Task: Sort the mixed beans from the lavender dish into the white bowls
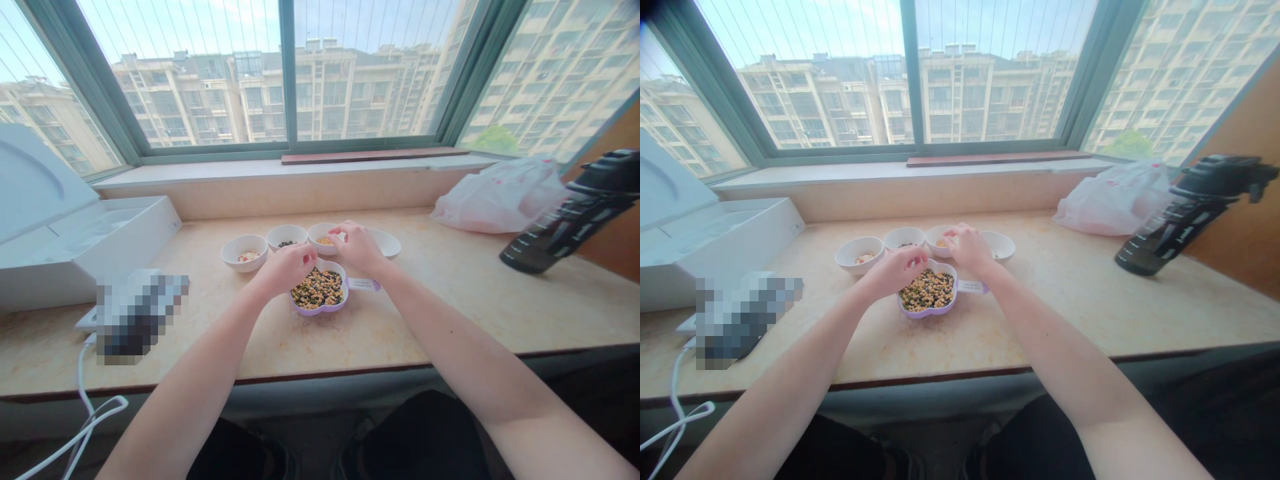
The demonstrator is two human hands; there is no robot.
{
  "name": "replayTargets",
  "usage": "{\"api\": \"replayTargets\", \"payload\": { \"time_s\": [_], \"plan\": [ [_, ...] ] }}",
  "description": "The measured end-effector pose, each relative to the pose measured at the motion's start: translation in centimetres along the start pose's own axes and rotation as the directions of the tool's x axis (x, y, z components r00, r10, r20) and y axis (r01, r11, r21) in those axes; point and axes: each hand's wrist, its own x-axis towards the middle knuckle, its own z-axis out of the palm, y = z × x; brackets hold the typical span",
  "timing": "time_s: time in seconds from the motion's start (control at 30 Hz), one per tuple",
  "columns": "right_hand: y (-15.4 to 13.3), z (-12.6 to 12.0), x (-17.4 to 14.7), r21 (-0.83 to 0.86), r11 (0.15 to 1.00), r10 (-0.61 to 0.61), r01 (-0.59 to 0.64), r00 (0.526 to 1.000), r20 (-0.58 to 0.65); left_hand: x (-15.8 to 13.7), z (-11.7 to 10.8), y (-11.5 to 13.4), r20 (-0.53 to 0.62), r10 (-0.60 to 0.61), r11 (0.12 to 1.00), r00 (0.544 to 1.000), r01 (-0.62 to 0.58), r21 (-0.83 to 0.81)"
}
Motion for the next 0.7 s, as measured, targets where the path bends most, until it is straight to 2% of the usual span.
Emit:
{"api": "replayTargets", "payload": {
  "time_s": [0.17, 0.3, 0.47, 0.6, 0.7],
  "plan": [
    [-0.22, -0.10, -0.02, -0.003, 1.000, 0.013, -0.013, 1.000, 0.014, -0.02, -0.14, -0.07, 0.036, 0.016, 1.000, 0.999, -0.015, -0.003],
    [-0.30, -0.17, -0.04, 0.008, 1.000, 0.011, -0.012, 1.000, 0.022, 0.09, -0.34, 0.03, -0.004, 0.005, 0.999, 1.000, -0.006, -0.037],
    [-0.26, -0.19, -0.11, 0.011, 1.000, 0.016, -0.017, 1.000, 0.026, 0.30, -0.39, 0.04, -0.198, -0.019, 0.995, 0.980, 0.000, -0.096],
    [-0.33, -0.18, -0.20, 0.014, 1.000, 0.018, -0.018, 1.000, 0.025, 0.28, -0.64, 0.20, -0.407, -0.083, 0.984, 0.910, 0.011, -0.177],
    [-0.38, -0.15, -0.25, 0.023, 1.000, 0.016, -0.016, 1.000, 0.021, 0.18, -0.94, 0.42, -0.511, -0.126, 0.976, 0.850, 0.014, -0.217]
  ]
}}
